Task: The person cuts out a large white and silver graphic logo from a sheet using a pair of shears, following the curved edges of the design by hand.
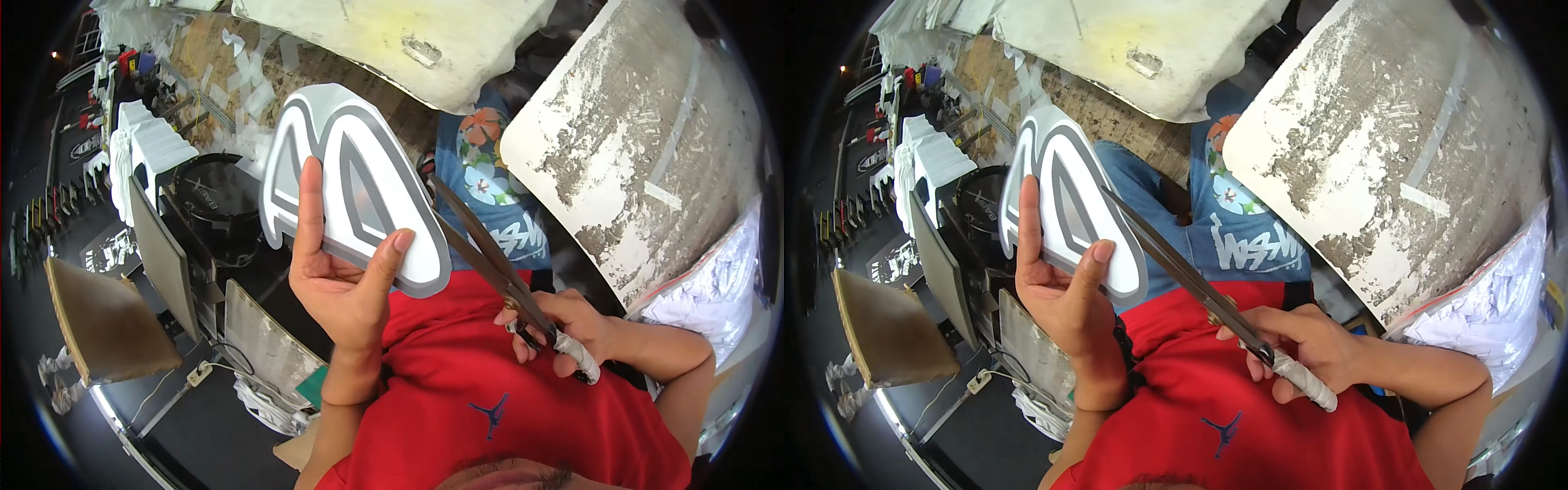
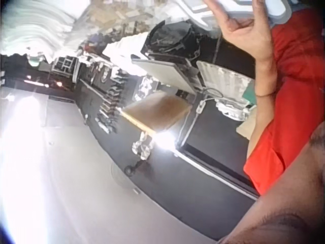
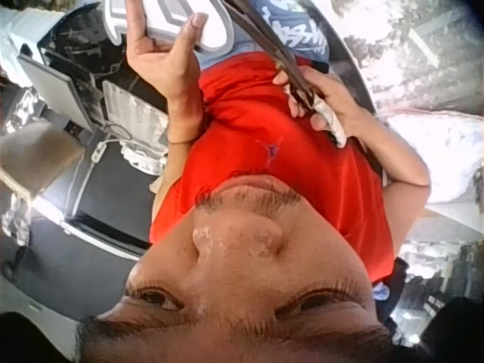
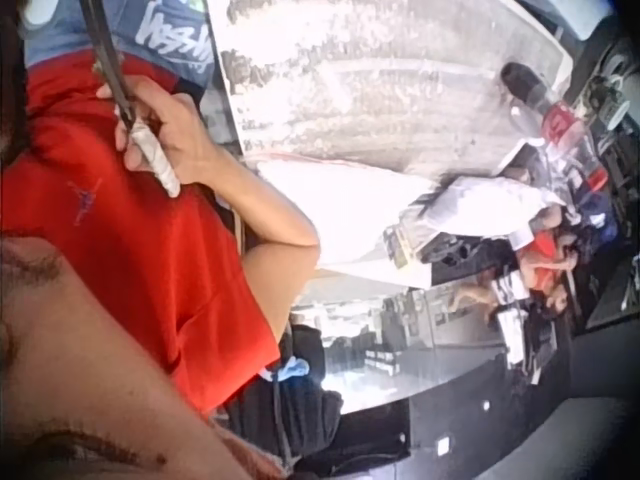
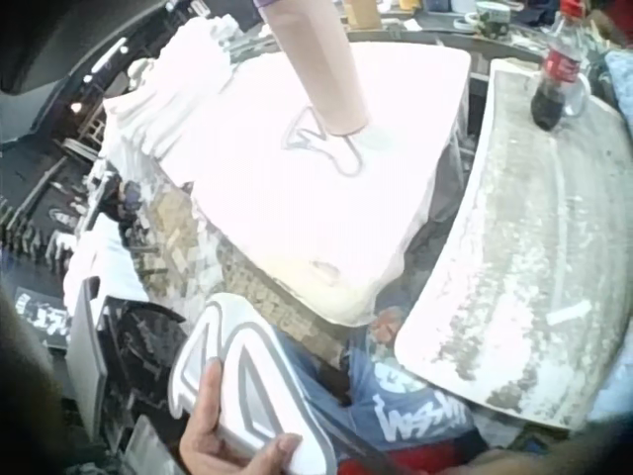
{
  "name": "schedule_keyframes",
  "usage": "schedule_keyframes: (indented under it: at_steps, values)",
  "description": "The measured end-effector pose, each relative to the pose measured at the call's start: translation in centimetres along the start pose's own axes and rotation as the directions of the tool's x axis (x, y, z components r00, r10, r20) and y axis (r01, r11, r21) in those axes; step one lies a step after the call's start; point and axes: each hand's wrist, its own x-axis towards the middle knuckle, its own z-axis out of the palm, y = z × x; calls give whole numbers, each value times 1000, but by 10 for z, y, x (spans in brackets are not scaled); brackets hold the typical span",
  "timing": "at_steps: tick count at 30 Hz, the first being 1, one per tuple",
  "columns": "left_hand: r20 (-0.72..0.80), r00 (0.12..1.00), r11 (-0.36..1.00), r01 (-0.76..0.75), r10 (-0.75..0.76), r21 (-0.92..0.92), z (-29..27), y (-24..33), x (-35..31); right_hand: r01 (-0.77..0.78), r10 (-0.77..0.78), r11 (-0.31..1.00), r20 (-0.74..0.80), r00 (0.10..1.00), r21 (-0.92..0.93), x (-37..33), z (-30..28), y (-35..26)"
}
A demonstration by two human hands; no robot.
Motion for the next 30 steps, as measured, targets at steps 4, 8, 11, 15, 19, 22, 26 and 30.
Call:
schedule_keyframes:
  at_steps: [4,8,11,15,19,22,26,30]
  values:
    - [54,997,999,46,-45,-15,5,0,-11,-10,9,998,-9,1000,-56,1,-2,-5]
    - [149,989,999,9,-15,42,11,-2,-22,-19,17,996,-29,999,-90,2,-4,-9]
    - [183,982,998,40,-50,55,14,-2,-30,-36,33,998,-52,998,-54,1,-3,-7]
    - [245,969,998,26,-40,61,18,-3,-36,-22,14,995,-81,997,-101,-1,-3,-4]
    - [272,960,997,63,-73,43,19,-1,-40,5,-22,992,-132,991,-124,-2,-1,-1]
    - [283,956,997,66,-74,38,21,-1,-41,20,-39,992,-150,988,-127,-2,-1,0]
    - [275,959,998,61,-66,25,24,1,-41,13,-39,985,-146,988,-173,0,-2,-3]
    - [318,945,997,77,-78,16,20,3,-38,13,-60,960,-161,985,-280,0,-2,-5]
